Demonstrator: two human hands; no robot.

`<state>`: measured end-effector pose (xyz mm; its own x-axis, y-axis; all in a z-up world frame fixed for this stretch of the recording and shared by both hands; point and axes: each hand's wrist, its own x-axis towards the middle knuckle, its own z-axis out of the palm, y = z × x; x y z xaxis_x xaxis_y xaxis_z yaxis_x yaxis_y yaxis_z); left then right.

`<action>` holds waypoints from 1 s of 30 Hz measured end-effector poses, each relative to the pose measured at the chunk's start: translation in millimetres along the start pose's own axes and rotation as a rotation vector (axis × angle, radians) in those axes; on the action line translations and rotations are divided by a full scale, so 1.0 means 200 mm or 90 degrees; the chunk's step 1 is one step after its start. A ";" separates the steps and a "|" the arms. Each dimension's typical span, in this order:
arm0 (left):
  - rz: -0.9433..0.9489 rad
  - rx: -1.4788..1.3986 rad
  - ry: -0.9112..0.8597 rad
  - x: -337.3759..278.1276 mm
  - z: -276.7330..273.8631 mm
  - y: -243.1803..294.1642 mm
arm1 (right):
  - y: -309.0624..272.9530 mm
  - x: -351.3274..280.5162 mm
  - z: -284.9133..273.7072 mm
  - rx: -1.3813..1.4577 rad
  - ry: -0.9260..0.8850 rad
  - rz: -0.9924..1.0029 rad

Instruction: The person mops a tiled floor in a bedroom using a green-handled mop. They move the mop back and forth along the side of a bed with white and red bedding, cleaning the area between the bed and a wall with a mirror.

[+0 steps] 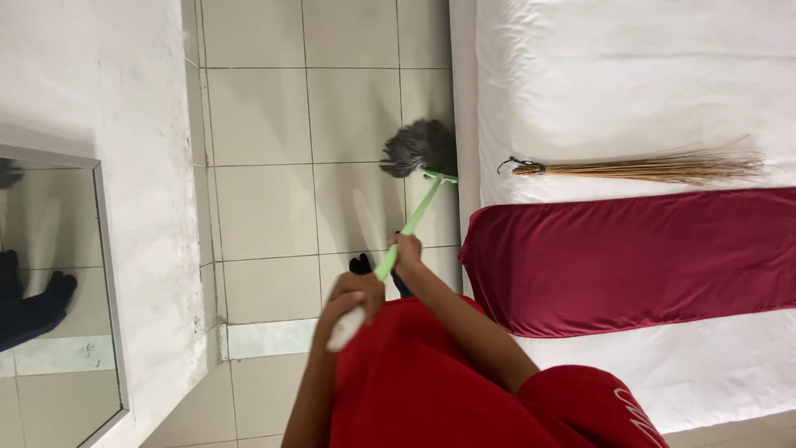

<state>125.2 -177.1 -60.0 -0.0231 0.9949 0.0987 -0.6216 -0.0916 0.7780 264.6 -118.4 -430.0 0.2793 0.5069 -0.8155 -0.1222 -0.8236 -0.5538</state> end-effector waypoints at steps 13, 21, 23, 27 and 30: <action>0.023 0.148 -0.047 -0.09 -0.14 0.17 | -0.08 -0.31 0.31 -0.066 -0.199 0.027; 0.138 0.298 0.277 -0.47 -0.17 0.29 | 0.26 -0.46 0.83 -0.393 -0.456 -0.016; 0.163 0.314 0.311 -0.61 -0.26 0.15 | 0.36 -0.51 0.90 -0.486 -0.492 -0.026; 0.275 0.380 0.500 -0.72 -0.19 0.02 | 0.63 -0.53 0.98 -0.728 -0.556 -0.105; 0.299 0.365 0.581 -0.76 -0.09 -0.01 | 0.82 -0.58 0.92 -0.816 -0.591 -0.122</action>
<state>116.2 -328.2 -87.9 -0.8532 0.4996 0.1497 0.0350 -0.2316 0.9722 37.8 -265.5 -456.5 -0.5144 0.2004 -0.8338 0.8253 -0.1487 -0.5448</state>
